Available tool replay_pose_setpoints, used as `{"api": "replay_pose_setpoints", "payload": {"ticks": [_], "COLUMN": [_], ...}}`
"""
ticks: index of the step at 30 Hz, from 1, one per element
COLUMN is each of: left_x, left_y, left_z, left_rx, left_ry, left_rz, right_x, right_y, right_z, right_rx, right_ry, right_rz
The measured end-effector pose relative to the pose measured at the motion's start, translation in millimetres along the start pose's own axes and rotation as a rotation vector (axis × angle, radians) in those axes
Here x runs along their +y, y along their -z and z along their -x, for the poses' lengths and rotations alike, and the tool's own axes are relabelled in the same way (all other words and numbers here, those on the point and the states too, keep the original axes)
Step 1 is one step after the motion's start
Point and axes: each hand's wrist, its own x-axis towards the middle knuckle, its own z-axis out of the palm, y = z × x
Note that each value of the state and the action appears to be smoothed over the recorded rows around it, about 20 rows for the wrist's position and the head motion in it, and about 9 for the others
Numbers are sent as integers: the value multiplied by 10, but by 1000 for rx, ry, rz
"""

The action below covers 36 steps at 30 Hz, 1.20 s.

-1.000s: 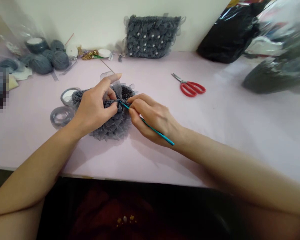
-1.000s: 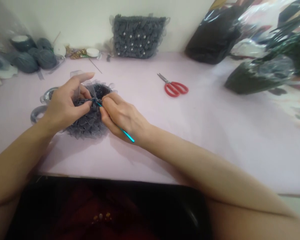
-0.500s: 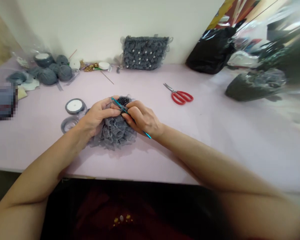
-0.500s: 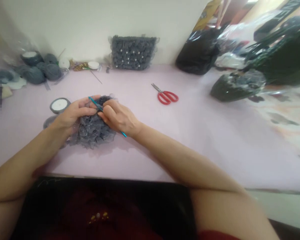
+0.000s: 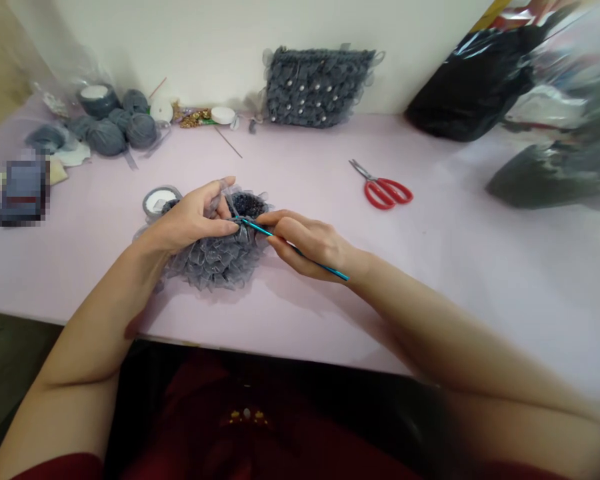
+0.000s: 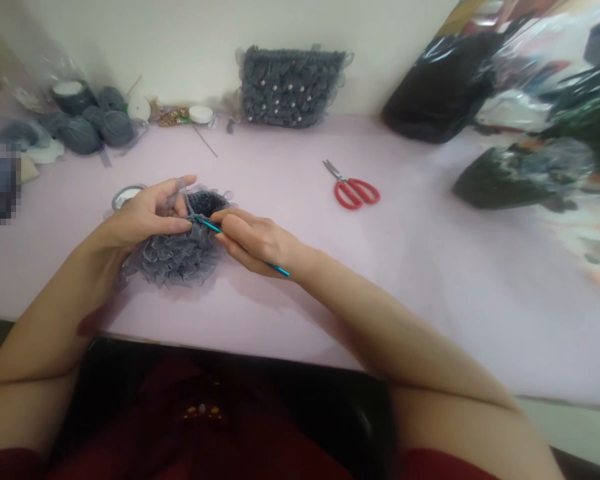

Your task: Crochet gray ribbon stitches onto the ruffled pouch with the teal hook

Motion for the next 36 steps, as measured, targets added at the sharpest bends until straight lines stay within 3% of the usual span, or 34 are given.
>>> {"api": "replay_pose_setpoints", "payload": {"ticks": [12,16,18,21,25,29,33,36], "left_x": [33,-43,-89,-138,-158,-177,-234,-259], "left_y": [78,25,-27,-85,-107,-148,-253,-316], "left_z": [-15,-41,-49,-60,-74,-61,-39,-47], "left_rx": [-126,-211,-211,-176,-136,-39,109,165], "left_ry": [-25,-52,-50,-48,-88,-66,-113,-132], "left_rz": [-53,-26,-5,27,52,-32,-147,-103], "right_x": [-16,-83,-107,-109,-93,-87,-62,-6], "right_y": [1,-162,-252,-324,-329,-340,-364,-370], "right_z": [24,-8,-15,-6,7,8,-15,-73], "right_rx": [-48,107,234,250,248,213,117,118], "right_ry": [-356,-449,-497,-577,-570,-448,-261,-187], "right_rz": [-447,-553,-468,-351,-261,-83,250,427]}}
